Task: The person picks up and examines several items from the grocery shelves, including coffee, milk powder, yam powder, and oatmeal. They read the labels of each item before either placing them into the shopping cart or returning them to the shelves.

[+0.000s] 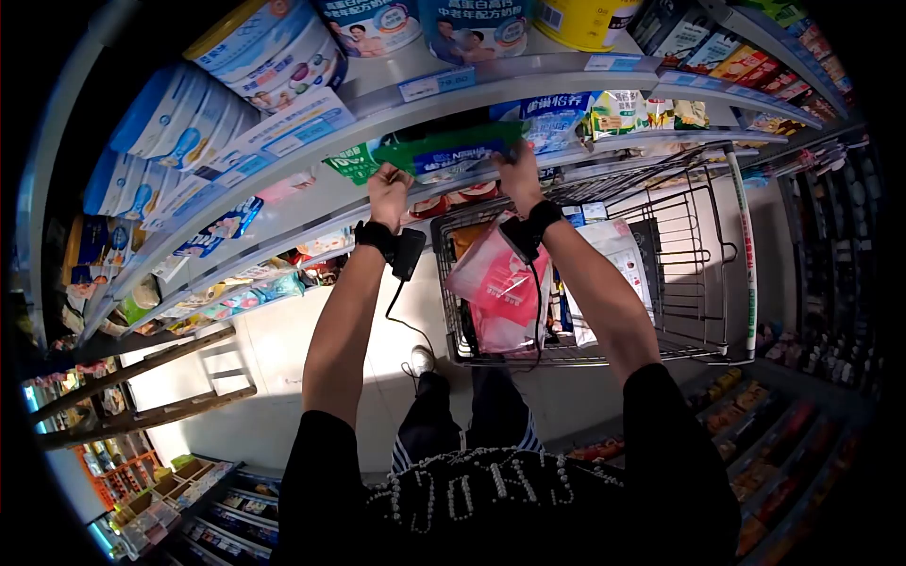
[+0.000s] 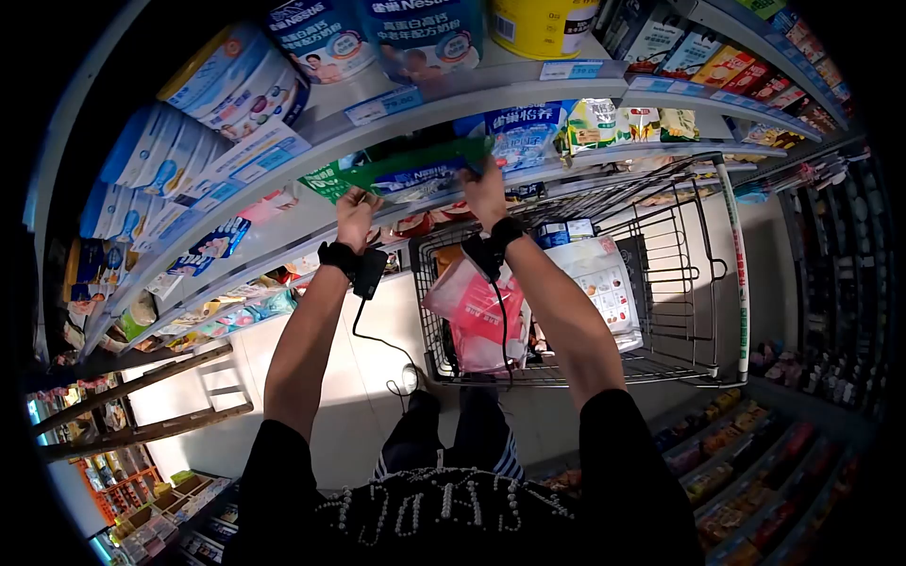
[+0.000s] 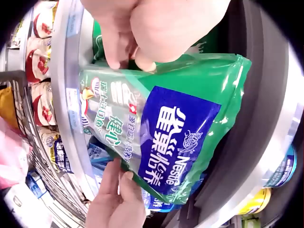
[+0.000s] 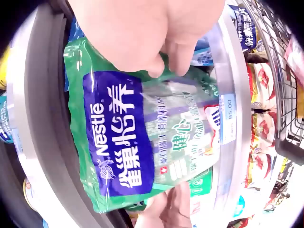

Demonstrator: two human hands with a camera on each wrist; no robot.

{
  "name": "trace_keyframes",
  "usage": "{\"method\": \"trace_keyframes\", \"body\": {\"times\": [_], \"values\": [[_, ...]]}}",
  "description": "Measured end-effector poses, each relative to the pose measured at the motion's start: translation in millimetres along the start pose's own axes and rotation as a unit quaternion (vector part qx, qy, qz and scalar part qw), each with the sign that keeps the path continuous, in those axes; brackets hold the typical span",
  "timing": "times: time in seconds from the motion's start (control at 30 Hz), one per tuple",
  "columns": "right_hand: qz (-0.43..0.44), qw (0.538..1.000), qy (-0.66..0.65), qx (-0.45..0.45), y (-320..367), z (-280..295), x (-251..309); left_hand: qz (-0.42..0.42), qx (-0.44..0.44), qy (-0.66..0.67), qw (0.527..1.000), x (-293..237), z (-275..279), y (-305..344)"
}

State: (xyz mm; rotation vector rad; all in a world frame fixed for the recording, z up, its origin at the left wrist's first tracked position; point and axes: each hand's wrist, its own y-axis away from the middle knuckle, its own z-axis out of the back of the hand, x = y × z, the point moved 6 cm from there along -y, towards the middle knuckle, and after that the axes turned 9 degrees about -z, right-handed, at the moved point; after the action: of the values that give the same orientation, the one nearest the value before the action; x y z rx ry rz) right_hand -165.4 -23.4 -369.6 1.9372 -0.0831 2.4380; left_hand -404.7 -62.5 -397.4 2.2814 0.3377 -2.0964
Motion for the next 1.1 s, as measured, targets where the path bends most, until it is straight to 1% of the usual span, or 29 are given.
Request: {"method": "trace_keyframes", "body": {"times": [0.03, 0.07, 0.1, 0.17, 0.2, 0.23, 0.27, 0.3, 0.37, 0.4, 0.43, 0.47, 0.5, 0.53, 0.57, 0.6, 0.63, 0.67, 0.7, 0.77, 0.8, 0.83, 0.87, 0.9, 0.93, 0.97, 1.0, 1.03, 1.1], "values": [[-0.039, 0.998, -0.041, 0.004, 1.3, 3.3, -1.9, 0.002, 0.0, 0.001, 1.0, 8.8, -3.3, -6.1], [-0.047, 0.991, -0.127, 0.006, -7.6, -1.5, -31.9, 0.014, -0.029, 0.003, 0.999, 18.5, -2.7, -9.8], [-0.05, 0.991, -0.127, 0.004, -4.4, 4.1, -28.0, 0.026, -0.058, 0.004, 0.998, 23.7, -3.1, -10.5], [-0.102, 0.981, -0.148, 0.073, 5.6, 8.3, -13.2, 0.037, -0.073, 0.037, 0.996, 18.7, -10.5, -13.2], [-0.075, 0.989, -0.098, 0.08, 8.0, 13.6, -20.8, 0.045, -0.101, 0.082, 0.991, 18.6, -10.5, -14.4], [-0.077, 0.989, -0.098, 0.077, 14.3, 21.4, -32.4, 0.052, -0.128, 0.127, 0.982, 22.0, -9.1, -15.2], [-0.116, 0.982, -0.115, 0.099, 25.4, 26.9, -48.0, 0.071, -0.157, 0.165, 0.971, 26.6, -8.1, -14.8], [-0.156, 0.971, -0.131, 0.122, 38.8, 32.2, -65.2, 0.073, -0.154, 0.165, 0.971, 28.3, -8.5, -13.4], [-0.235, 0.962, -0.105, 0.091, 72.4, 52.7, -112.9, 0.032, -0.168, 0.196, 0.966, 25.2, -6.3, -5.3], [-0.282, 0.952, -0.091, 0.08, 93.2, 64.1, -150.8, 0.034, -0.149, 0.137, 0.979, 22.8, -6.7, 1.3], [-0.329, 0.939, -0.076, 0.069, 116.2, 76.1, -194.9, 0.033, -0.156, 0.098, 0.982, 29.9, -4.4, 7.1], [-0.313, 0.946, 0.005, 0.083, 140.6, 86.3, -241.9, 0.02, -0.161, 0.083, 0.983, 44.0, 2.2, 11.6], [-0.294, 0.947, 0.087, 0.099, 162.7, 92.7, -270.0, 0.007, -0.167, 0.066, 0.984, 55.2, 8.1, 16.0], [-0.416, 0.902, -0.017, 0.114, 184.9, 95.7, -265.0, 0.009, -0.168, 0.067, 0.984, 55.1, 7.4, 22.4], [-0.527, 0.832, -0.12, 0.127, 207.0, 94.9, -256.0, 0.042, -0.166, 0.112, 0.979, 58.4, 6.9, 33.2], [-0.529, 0.83, -0.12, 0.128, 218.1, 91.7, -259.1, 0.074, -0.164, 0.157, 0.971, 60.6, 5.9, 43.6], [-0.534, 0.826, -0.151, 0.099, 229.2, 88.0, -273.1, 0.008, -0.109, 0.186, 0.976, 57.3, 0.4, 51.7], [-0.539, 0.819, -0.183, 0.07, 237.2, 84.3, -287.7, 0.074, -0.13, 0.164, 0.975, 71.3, -2.0, 68.4], [-0.542, 0.817, -0.185, 0.071, 240.3, 78.7, -295.1, 0.14, -0.151, 0.14, 0.968, 71.2, -15.1, 86.4], [-0.487, 0.869, -0.086, -0.009, 235.7, 80.0, -309.0, 0.247, -0.071, 0.045, 0.965, 105.5, -31.3, 119.4], [-0.423, 0.903, 0.059, -0.049, 242.4, 79.5, -389.1, 0.275, -0.089, 0.085, 0.954, 113.2, -44.6, 142.6], [-0.467, 0.881, -0.061, -0.048, 236.3, 77.1, -331.6, 0.303, -0.105, 0.124, 0.939, 121.8, -54.3, 165.7], [-0.441, 0.895, 0.003, -0.065, 233.4, 76.0, -343.5, 0.211, 0.005, -0.047, 0.976, 143.3, -52.6, 178.2], [-0.41, 0.906, 0.067, -0.081, 230.4, 76.2, -358.0, 0.104, 0.116, -0.213, 0.964, 162.1, -58.8, 188.0], [-0.412, 0.905, 0.068, -0.086, 229.4, 80.5, -346.0, 0.209, 0.036, -0.243, 0.946, 161.9, -62.5, 197.1], [-0.469, 0.879, -0.04, -0.074, 231.5, 79.4, -323.2, 0.215, 0.009, -0.2, 0.956, 188.4, -57.7, 214.8], [-0.516, 0.841, -0.148, -0.062, 231.3, 75.7, -303.2, 0.179, 0.007, -0.221, 0.959, 221.3, -48.9, 224.5], [-0.517, 0.841, -0.148, -0.064, 227.6, 77.3, -297.2, 0.143, 0.004, -0.242, 0.96, 240.7, -43.0, 228.9], [-0.454, 0.881, -0.116, -0.064, 221.5, 80.9, -284.1, 0.165, -0.012, -0.24, 0.957, 216.1, -55.0, 230.5]]}}
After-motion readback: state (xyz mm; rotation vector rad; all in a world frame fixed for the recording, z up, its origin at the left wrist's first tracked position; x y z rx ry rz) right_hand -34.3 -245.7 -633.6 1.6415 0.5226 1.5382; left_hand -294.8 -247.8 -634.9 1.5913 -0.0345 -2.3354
